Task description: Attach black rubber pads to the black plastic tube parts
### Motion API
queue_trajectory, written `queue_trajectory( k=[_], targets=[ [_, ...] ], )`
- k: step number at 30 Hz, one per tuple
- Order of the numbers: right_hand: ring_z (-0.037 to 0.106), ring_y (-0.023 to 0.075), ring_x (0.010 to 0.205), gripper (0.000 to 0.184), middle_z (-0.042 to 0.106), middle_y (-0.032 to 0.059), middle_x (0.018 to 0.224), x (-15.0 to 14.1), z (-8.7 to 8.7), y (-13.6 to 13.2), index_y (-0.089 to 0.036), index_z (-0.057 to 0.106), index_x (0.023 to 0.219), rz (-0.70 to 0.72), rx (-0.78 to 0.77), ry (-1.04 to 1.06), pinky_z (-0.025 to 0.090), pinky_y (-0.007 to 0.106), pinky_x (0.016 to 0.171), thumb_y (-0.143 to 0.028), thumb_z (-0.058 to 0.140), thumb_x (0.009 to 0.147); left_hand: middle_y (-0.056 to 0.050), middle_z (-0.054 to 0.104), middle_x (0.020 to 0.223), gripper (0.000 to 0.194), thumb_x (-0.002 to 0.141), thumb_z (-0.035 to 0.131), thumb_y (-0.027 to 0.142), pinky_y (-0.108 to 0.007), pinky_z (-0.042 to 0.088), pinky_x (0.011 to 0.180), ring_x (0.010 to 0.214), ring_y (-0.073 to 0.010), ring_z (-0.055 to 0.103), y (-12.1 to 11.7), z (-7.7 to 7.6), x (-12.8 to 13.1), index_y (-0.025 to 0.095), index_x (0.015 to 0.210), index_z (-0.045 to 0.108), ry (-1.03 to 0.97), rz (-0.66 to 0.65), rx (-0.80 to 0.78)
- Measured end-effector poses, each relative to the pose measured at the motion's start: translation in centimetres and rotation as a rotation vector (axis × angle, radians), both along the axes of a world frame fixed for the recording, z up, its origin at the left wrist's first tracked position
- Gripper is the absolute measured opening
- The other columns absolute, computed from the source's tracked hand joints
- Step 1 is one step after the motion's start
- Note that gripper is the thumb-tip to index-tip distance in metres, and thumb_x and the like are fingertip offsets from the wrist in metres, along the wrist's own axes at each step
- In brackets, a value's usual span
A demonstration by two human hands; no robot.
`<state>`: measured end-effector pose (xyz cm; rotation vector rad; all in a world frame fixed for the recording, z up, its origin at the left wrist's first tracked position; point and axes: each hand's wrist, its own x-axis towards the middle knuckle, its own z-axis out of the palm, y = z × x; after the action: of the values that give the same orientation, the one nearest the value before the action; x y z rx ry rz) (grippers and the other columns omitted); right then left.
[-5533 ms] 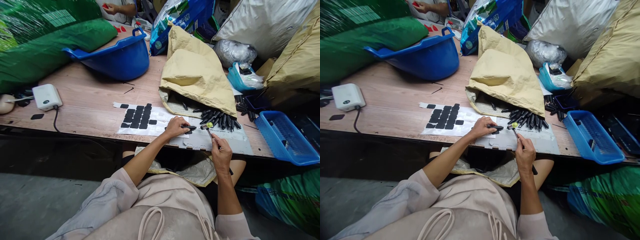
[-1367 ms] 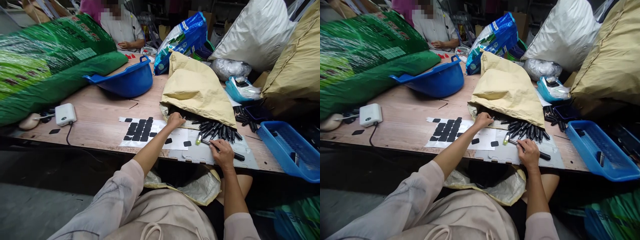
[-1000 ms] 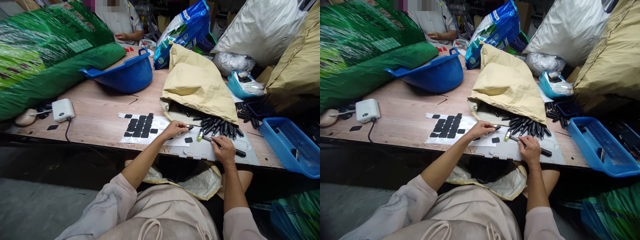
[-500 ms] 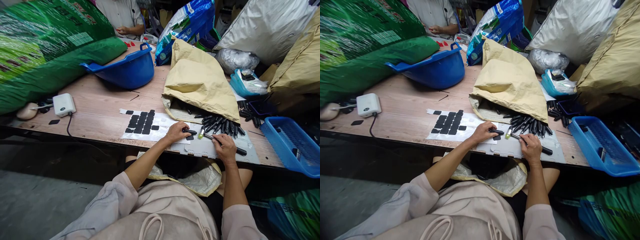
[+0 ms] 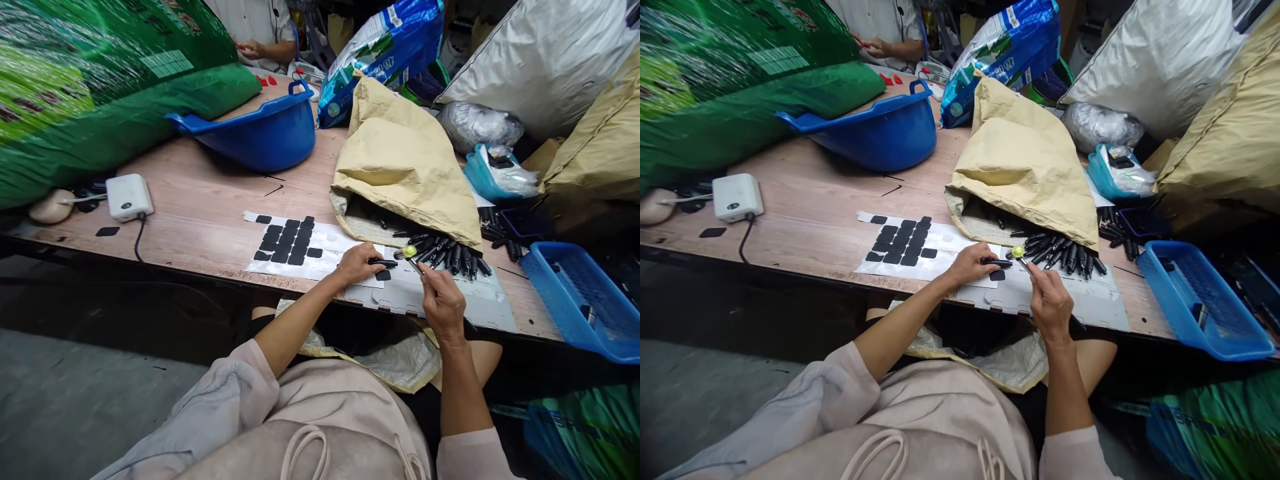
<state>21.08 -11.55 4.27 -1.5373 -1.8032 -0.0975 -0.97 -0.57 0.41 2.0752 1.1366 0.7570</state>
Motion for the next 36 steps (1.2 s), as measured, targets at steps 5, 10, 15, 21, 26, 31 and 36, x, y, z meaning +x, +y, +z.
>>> queue_trajectory(
  k=[5,10,15,21,26,31,36],
  targets=[
    [0.067,0.0156,0.088,0.038,0.071,0.0046,0.095,-1.6,-0.4,0.2,-0.031,0.074,0.129,0.006,-0.014,-0.047,0.051,0.024,0.078,-0.022,0.049,0.103,-0.001,0.063,0.086,0.015,0.083,0.080,0.025,-0.027,0.047,0.076,0.083,-0.0157,0.061,0.1,-0.1,0.0,0.022,0.097,0.083,-0.047,-0.021,0.007],
    [0.066,0.0140,0.084,0.037,0.071,0.0026,0.093,-1.3,-1.2,0.4,-0.032,0.077,0.124,0.000,-0.040,-0.134,0.045,0.023,0.069,-0.021,0.050,0.102,-0.001,0.063,0.084,0.014,0.083,0.079,0.024,-0.026,0.046,0.073,0.080,-0.0145,0.060,0.1,0.0,0.0,0.021,0.096,0.083,-0.056,-0.022,0.012],
    [0.068,0.0155,0.088,0.037,0.072,0.0049,0.097,-0.7,-0.6,0.1,-0.031,0.075,0.129,-0.036,0.039,-0.042,0.050,0.024,0.077,-0.022,0.050,0.102,-0.001,0.063,0.085,0.013,0.082,0.080,0.024,-0.027,0.047,0.075,0.081,-0.0150,0.061,0.1,0.1,0.0,0.020,0.094,0.084,-0.047,-0.012,0.020],
    [0.068,0.0132,0.084,0.034,0.073,0.0026,0.093,-0.8,-1.2,-0.1,-0.029,0.078,0.121,-0.022,0.032,-0.082,0.048,0.022,0.071,-0.020,0.052,0.102,-0.001,0.064,0.086,0.013,0.082,0.080,0.024,-0.026,0.048,0.075,0.081,-0.0152,0.062,0.0,0.1,0.0,0.021,0.094,0.083,-0.055,-0.006,0.026],
    [0.069,0.0155,0.090,0.031,0.074,0.0037,0.100,0.7,-1.0,-0.4,-0.028,0.075,0.125,0.000,0.058,-0.014,0.051,0.025,0.079,-0.022,0.054,0.102,-0.001,0.065,0.087,0.010,0.081,0.081,0.023,-0.027,0.049,0.076,0.084,-0.0161,0.063,-0.2,0.1,0.1,0.020,0.090,0.081,-0.041,0.041,0.011],
    [0.067,0.0166,0.090,0.028,0.074,0.0023,0.098,4.1,-1.5,-0.5,-0.030,0.076,0.120,0.165,0.030,-0.172,0.051,0.029,0.081,-0.022,0.060,0.099,-0.002,0.065,0.090,0.013,0.080,0.081,0.026,-0.027,0.048,0.073,0.084,-0.0167,0.062,-0.4,0.3,0.4,0.020,0.090,0.077,0.010,0.068,0.011],
    [0.061,0.0181,0.086,0.023,0.071,0.0029,0.092,5.6,-2.8,0.2,-0.029,0.079,0.110,0.196,-0.007,-0.260,0.047,0.034,0.081,-0.023,0.061,0.099,-0.002,0.065,0.094,0.015,0.082,0.080,0.027,-0.028,0.048,0.075,0.087,-0.0174,0.063,-0.6,0.3,0.2,0.020,0.095,0.076,0.054,0.053,0.010]
  ],
)
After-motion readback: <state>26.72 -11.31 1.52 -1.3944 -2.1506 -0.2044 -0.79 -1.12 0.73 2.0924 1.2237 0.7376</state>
